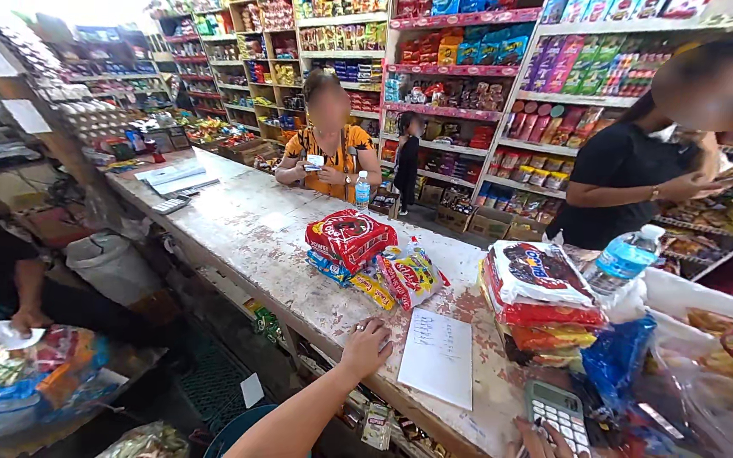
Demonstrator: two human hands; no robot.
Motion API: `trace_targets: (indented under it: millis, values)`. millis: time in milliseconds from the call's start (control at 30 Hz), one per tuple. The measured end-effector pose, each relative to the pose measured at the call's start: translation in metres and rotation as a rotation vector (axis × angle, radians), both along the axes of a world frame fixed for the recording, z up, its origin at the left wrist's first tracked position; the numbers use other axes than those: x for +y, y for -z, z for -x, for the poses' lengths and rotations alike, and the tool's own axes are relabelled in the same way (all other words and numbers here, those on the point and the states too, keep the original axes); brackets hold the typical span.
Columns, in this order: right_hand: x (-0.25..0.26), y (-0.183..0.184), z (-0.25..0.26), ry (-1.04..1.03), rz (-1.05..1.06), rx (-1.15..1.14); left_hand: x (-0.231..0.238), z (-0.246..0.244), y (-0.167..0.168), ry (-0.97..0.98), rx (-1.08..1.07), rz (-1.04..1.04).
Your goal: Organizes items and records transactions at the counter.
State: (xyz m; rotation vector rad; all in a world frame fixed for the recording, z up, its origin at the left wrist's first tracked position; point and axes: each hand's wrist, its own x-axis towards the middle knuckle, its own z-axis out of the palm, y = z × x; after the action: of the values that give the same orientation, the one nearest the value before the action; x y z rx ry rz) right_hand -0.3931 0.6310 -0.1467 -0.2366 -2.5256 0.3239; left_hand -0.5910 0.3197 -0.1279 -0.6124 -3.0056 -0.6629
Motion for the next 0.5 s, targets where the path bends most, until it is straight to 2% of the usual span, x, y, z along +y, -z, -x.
trace_targets:
  millis: [167,267,333,400,500]
  values:
    - [-0.019,-0.019,0.008,-0.132,0.142,0.138,-0.001,0.002,0.002,0.004,0.085,-0.042]
    - [-0.048,-0.029,0.022,-0.272,0.349,0.038,-0.004,0.003,0.013,0.055,0.249,-0.145]
    - [-0.070,-0.035,0.036,-0.395,0.463,-0.076,-0.009,0.001,0.012,0.206,0.265,-0.180]
    - [-0.092,-0.046,0.053,-0.535,0.498,-0.143,-0.010,-0.004,0.001,0.419,0.177,-0.079]
    - [-0.119,-0.050,0.076,-0.695,0.398,-0.035,0.005,-0.008,-0.002,0.605,0.083,-0.008]
